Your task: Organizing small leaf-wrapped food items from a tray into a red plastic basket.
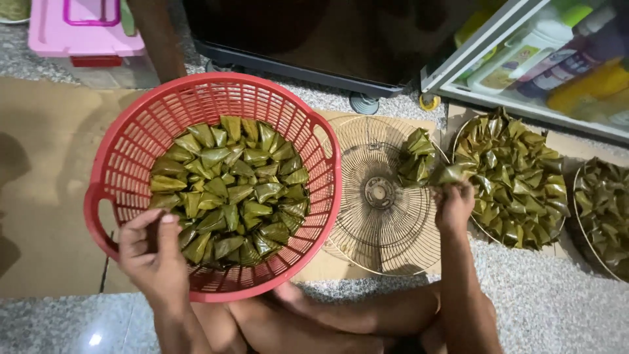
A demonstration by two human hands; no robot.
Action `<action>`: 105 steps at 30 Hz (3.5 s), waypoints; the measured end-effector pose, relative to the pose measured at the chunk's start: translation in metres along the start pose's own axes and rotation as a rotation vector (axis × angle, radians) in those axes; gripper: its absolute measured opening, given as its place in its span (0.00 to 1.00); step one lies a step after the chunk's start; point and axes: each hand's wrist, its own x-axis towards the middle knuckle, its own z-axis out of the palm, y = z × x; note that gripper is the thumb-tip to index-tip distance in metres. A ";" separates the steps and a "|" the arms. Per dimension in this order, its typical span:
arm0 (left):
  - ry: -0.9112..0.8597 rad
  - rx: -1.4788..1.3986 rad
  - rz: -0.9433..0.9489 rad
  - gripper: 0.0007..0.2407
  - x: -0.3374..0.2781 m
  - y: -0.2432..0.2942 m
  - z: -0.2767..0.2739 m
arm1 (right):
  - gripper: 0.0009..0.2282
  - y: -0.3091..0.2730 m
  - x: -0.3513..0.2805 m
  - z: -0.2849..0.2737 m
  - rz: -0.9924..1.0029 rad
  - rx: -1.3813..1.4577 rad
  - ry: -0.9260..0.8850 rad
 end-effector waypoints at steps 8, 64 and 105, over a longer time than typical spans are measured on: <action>-0.510 -0.100 0.184 0.18 -0.055 0.037 0.051 | 0.22 -0.071 -0.159 0.088 0.058 0.701 -0.668; -0.803 -0.239 0.137 0.09 -0.053 0.024 0.050 | 0.13 -0.101 -0.237 0.160 -0.479 -0.311 -0.964; 0.116 -0.181 0.204 0.08 0.023 -0.006 -0.019 | 0.10 -0.078 -0.217 0.324 -0.848 -1.222 -1.711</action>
